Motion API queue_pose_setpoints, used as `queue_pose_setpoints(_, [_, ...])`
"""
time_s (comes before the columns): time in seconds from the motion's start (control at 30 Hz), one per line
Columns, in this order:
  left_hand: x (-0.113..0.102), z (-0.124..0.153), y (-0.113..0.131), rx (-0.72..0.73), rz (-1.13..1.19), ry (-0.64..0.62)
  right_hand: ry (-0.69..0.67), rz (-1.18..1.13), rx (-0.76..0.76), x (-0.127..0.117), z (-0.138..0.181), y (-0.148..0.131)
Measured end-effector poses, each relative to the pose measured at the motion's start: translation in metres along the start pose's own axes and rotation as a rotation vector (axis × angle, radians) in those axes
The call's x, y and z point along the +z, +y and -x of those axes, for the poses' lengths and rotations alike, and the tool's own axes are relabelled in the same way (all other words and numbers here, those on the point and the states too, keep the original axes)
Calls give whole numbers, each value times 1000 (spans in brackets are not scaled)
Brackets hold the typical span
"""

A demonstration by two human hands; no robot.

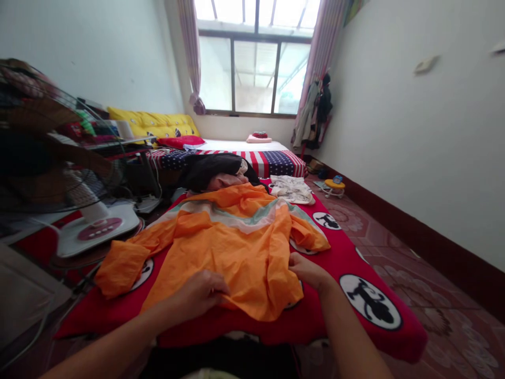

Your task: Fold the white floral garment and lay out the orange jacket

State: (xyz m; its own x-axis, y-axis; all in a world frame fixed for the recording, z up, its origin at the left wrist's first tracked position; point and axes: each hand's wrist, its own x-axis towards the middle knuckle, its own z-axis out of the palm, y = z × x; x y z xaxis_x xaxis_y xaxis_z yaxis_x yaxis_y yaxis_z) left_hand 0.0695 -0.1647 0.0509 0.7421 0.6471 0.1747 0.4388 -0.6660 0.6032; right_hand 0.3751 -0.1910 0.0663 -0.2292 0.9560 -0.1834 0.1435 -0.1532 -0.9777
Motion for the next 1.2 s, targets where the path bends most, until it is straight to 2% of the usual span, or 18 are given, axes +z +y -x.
queue_pose_setpoints(0.03, [-14, -13, -6, -50, 94, 77, 70, -63, -53, 1, -6, 1])
queue_pose_setpoints(0.1, [-44, -38, -17, -193, 164, 416, 305, -189, -206, 5, -19, 6])
queue_pose_setpoints(0.13, [-58, -48, -20, -221, 108, 631, 445, -236, -282, 8, -25, 9])
queue_pose_setpoints(0.2, [-77, -58, -21, -202, -41, 949, 665, -253, -390, 15, -31, 13])
queue_pose_setpoints(0.23, [-81, -57, -19, -171, -85, 1035, 731, -207, -432, 20, -31, 15])
queue_pose_setpoints(0.27, [-79, -54, -15, -134, -86, 1052, 773, -128, -485, 27, -28, 14])
queue_pose_setpoints(0.3, [-72, -47, -10, -95, -52, 1001, 792, -25, -556, 34, -22, 13])
queue_pose_setpoints(0.33, [-62, -39, -4, -57, -1, 888, 788, 86, -637, 43, -15, 10])
queue_pose_setpoints(0.4, [-35, -22, 6, 1, 75, 572, 690, 270, -782, 65, 3, 1])
queue_pose_setpoints(0.47, [-8, -7, 10, 25, 82, 302, 428, 366, -822, 89, 19, -5])
queue_pose_setpoints(0.53, [12, 3, 8, 23, 65, 174, 144, 431, -758, 112, 28, -6])
queue_pose_setpoints(0.6, [23, 9, 2, 2, 37, 134, 20, 503, -672, 128, 25, 0])
queue_pose_setpoints(0.7, [26, 13, -7, -51, -40, 106, 118, 616, -510, 123, 3, 12])
queue_pose_setpoints(0.9, [16, 10, -21, -41, -30, 141, 534, 808, -163, 37, -42, 2])
queue_pose_setpoints(0.97, [10, 8, -27, -59, -5, 174, 573, 825, -119, 15, -39, -5])
queue_pose_setpoints(1.07, [-2, 4, -33, -85, 45, 201, 446, 786, -226, 8, -16, -9])
queue_pose_setpoints(1.13, [-11, 5, -33, -95, 60, 188, 262, 780, -288, 15, 5, -4])
queue_pose_setpoints(1.2, [-18, 9, -31, -107, 14, 129, 71, 843, -232, 23, 26, 5])
